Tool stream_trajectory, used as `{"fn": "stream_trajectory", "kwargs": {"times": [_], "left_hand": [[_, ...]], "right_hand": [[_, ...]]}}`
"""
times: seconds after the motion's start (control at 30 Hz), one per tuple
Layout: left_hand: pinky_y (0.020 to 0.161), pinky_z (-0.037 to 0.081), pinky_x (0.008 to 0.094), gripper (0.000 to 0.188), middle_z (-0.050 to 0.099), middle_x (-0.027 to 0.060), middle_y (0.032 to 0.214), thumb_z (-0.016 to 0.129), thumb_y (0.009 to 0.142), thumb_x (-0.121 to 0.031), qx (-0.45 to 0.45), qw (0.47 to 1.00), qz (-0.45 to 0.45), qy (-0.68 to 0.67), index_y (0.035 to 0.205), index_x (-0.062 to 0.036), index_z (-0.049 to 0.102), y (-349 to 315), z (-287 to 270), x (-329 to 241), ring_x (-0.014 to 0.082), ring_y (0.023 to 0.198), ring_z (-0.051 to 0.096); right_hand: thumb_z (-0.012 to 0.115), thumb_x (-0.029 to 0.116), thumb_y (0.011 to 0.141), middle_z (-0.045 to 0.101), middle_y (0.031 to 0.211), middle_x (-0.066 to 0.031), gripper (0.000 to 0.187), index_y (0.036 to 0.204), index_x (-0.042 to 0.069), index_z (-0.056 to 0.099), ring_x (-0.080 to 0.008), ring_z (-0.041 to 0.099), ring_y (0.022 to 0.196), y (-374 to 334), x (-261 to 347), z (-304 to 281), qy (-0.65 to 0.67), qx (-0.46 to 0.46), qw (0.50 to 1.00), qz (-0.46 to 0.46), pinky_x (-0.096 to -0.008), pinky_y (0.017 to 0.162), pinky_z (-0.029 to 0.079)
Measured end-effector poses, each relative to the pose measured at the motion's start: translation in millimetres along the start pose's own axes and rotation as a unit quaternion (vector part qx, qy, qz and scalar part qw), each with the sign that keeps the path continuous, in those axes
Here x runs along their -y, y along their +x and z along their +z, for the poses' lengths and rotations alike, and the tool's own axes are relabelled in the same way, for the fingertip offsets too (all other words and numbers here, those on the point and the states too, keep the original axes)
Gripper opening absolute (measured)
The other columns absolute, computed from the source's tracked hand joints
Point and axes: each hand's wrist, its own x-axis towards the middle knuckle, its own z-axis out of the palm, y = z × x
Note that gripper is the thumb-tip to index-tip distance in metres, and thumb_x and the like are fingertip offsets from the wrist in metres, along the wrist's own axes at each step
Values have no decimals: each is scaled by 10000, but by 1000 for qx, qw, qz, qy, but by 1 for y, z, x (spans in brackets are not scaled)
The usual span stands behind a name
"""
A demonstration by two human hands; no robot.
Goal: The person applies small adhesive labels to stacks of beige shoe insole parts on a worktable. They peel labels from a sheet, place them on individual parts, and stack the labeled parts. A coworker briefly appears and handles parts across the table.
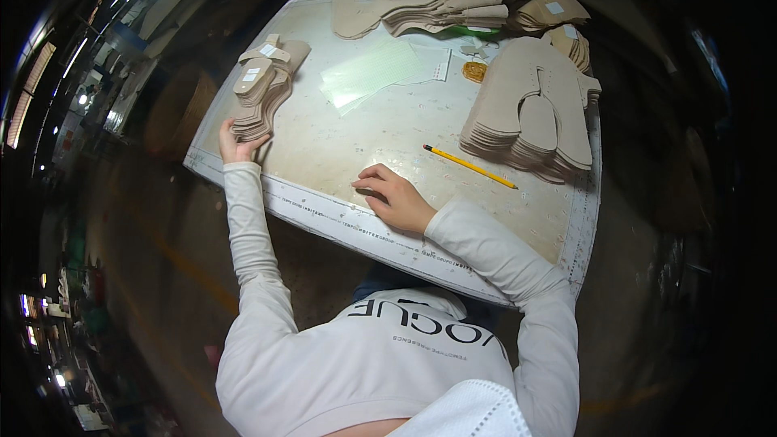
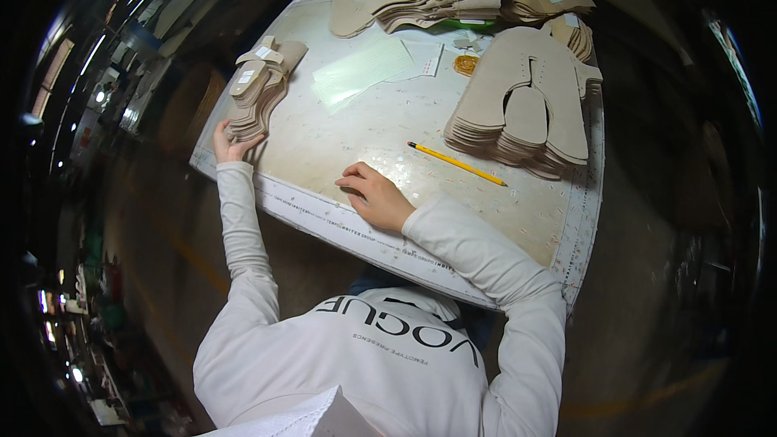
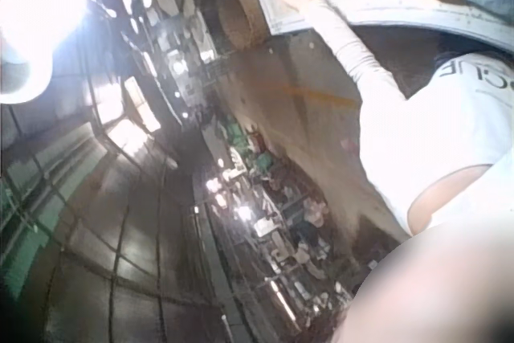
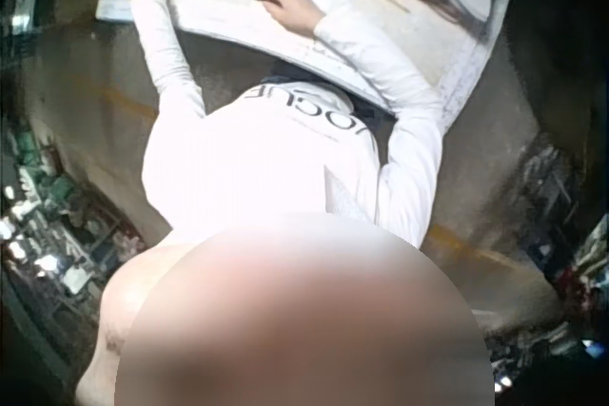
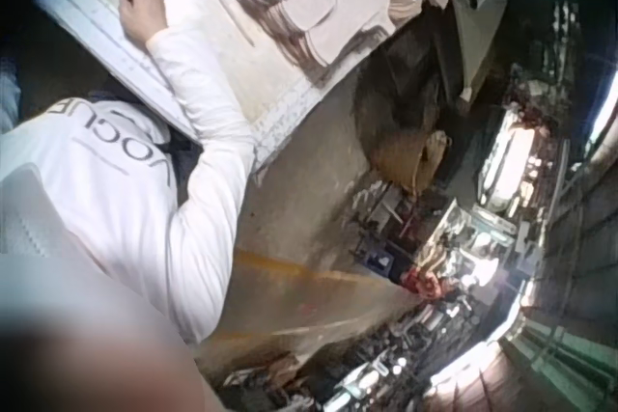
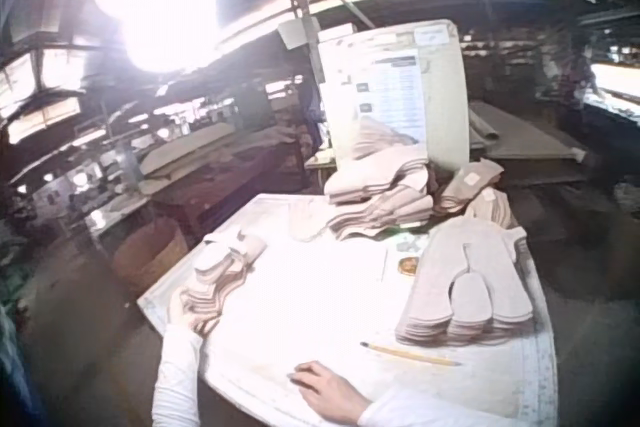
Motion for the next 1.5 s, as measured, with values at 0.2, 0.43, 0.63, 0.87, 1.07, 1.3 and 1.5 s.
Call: {"fn": "stream_trajectory", "kwargs": {"times": [0.2, 0.43, 0.63, 0.87, 1.07, 1.3, 1.5], "left_hand": [[1105, 213, 551, 478, 484, 104, 1399, 590, 895, -256, -41, 953, 285, 89, 1327, -86, 475, -70, 30, 37, 248, 1259, 479], [1099, 332, 372, 303, 533, 113, 1345, 530, 945, -35, 204, 908, 357, 73, 1247, -62, 541, -170, 71, 109, 209, 1245, 496], [992, 439, 328, 129, 593, 132, 1230, 535, 933, 21, 294, 885, 319, 173, 1011, -19, 629, -219, 75, 179, 213, 1161, 549], [989, 423, 320, 131, 627, 100, 1105, 525, 936, 29, 302, 897, 280, 161, 992, -16, 634, -211, 68, 191, 189, 1082, 564], [917, 460, 276, 154, 607, 96, 1105, 501, 937, 64, 306, 889, 297, 170, 977, -16, 626, -209, 65, 190, 151, 1017, 571], [914, 455, 275, 158, 609, 94, 1098, 502, 934, 67, 325, 885, 290, 166, 987, -13, 628, -210, 68, 191, 150, 1005, 572], [893, 450, 258, 146, 625, 64, 1055, 513, 934, 61, 323, 900, 245, 160, 991, -8, 628, -211, 65, 191, 129, 980, 579]], "right_hand": [[622, 51, 857, 565, 1179, -126, 277, 1128, 49, 680, -302, 619, 1038, 1, 1, 0, 20, 7, 1000, 19, -359, 908, 515], [646, 59, 883, 663, 1121, -93, 307, 1185, 93, 692, -209, 651, 1010, 3, 55, -80, 25, -14, 1000, -6, -317, 821, 566], [655, 122, 921, 686, 1112, -47, 329, 1249, 136, 674, -125, 654, 939, -22, 54, -272, -156, -346, 923, -63, -274, 735, 552], [590, 641, 896, 553, 1341, -187, 797, 1402, 31, 504, -317, 552, 1194, -78, -43, -411, -80, -432, 790, 428, -457, 981, 460], [547, 845, 767, 482, 1422, -187, 1125, 1451, -38, 411, -316, 495, 1258, -85, -81, -408, 50, -381, 769, 511, -452, 1017, 421], [659, 776, 713, 393, 1530, -223, 1156, 1439, -93, 428, -300, 348, 1434, -64, -105, -402, 33, -354, 840, 410, -386, 1145, 290], [707, 740, 690, 420, 1495, -258, 1215, 1443, -150, 363, -319, 384, 1410, -65, -116, -393, 29, -421, 822, 382, -379, 1153, 289]]}}
